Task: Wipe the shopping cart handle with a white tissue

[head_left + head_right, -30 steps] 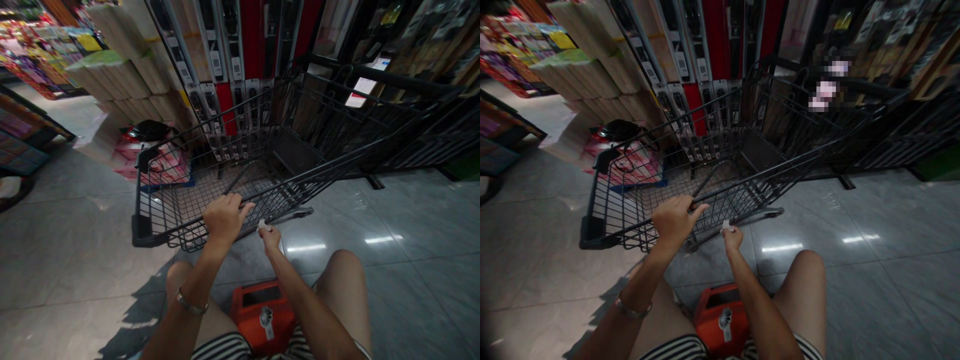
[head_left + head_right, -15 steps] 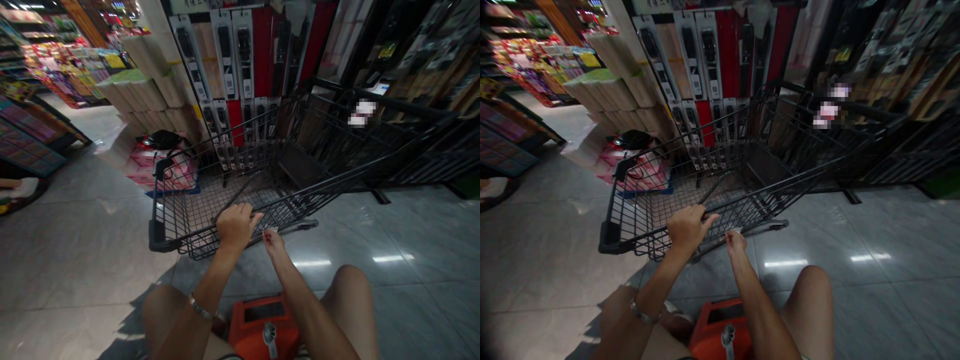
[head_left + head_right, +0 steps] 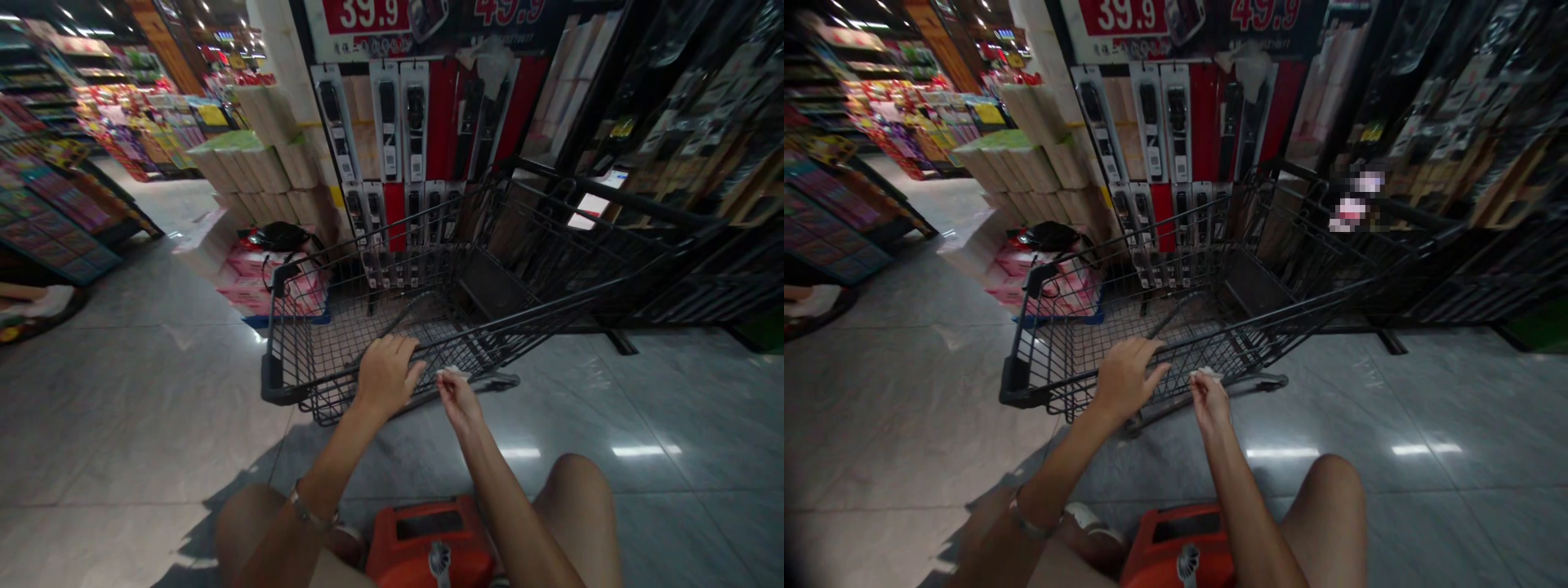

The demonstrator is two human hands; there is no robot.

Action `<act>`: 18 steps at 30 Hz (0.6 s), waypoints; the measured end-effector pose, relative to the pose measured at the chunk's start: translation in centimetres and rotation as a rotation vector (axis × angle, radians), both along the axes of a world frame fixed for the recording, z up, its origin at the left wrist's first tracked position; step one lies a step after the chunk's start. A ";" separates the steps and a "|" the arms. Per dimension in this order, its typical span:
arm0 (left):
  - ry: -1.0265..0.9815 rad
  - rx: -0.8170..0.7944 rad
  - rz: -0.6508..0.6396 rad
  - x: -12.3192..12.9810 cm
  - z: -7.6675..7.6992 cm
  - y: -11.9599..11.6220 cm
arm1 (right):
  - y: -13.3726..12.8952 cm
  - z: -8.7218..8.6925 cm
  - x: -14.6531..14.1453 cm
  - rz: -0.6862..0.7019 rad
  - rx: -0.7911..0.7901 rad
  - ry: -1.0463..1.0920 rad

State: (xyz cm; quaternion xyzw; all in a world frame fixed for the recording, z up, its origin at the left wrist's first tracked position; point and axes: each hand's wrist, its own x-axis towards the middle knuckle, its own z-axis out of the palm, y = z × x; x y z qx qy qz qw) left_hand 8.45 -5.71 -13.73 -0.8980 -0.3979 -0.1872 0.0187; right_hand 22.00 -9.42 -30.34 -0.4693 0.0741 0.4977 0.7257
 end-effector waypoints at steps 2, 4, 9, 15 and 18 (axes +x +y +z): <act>-0.040 0.004 0.061 -1.7 0.1 0.0 | -1.1 0.3 0.1 -0.008 0.009 -0.018; -0.025 0.024 0.122 -3.6 0.0 0.0 | -2.1 0.0 -0.2 -0.021 -0.012 -0.034; 0.076 0.085 0.186 -6.0 -0.8 -0.2 | -1.5 -2.1 -2.4 -0.037 -0.104 -0.057; 0.186 0.188 0.261 -5.6 -2.0 -0.3 | 0.9 -3.0 -3.8 -0.036 -0.143 -0.032; 0.183 0.195 0.284 -5.5 -2.3 -0.1 | 1.1 -2.9 -3.7 -0.021 -0.143 -0.018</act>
